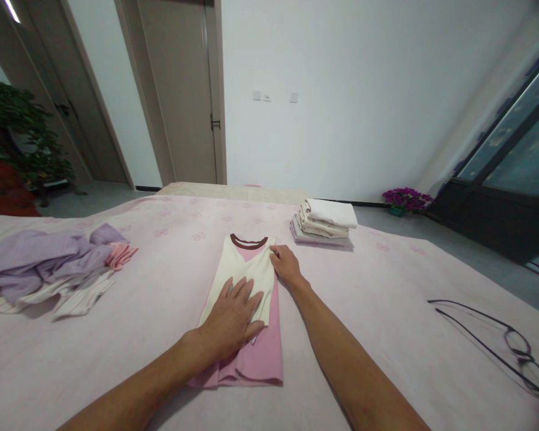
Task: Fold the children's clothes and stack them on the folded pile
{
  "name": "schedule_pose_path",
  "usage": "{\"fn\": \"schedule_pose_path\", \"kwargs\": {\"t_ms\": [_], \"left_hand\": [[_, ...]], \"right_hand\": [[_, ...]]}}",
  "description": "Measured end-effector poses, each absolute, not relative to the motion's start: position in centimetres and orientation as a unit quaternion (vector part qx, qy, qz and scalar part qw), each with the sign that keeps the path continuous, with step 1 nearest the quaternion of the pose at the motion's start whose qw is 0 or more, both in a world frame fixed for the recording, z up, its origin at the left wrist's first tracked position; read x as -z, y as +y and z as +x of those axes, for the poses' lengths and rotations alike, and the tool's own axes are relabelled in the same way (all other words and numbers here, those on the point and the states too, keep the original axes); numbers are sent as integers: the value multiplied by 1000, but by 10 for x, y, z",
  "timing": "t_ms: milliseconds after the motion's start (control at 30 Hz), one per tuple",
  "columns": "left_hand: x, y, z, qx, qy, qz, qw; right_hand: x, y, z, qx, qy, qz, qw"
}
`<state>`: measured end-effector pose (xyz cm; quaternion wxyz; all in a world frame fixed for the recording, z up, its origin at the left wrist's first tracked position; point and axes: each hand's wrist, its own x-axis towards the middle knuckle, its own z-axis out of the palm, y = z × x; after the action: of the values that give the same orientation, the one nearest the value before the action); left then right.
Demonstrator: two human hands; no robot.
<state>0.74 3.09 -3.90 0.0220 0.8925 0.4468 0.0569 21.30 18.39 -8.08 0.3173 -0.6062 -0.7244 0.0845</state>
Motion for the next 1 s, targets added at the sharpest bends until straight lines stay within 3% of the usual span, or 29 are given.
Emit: {"fn": "schedule_pose_path", "kwargs": {"t_ms": [267, 500, 767, 1000], "left_hand": [[2, 22, 3, -54, 391, 914, 98], [5, 30, 4, -55, 449, 886, 102], [2, 35, -1, -88, 440, 865, 225], [20, 52, 4, -191, 467, 849, 159]], "right_hand": [[79, 184, 214, -134, -691, -610, 364], [76, 183, 215, -156, -662, -627, 381], [78, 185, 216, -159, -658, -628, 385], [80, 189, 217, -182, -665, -610, 390]]}}
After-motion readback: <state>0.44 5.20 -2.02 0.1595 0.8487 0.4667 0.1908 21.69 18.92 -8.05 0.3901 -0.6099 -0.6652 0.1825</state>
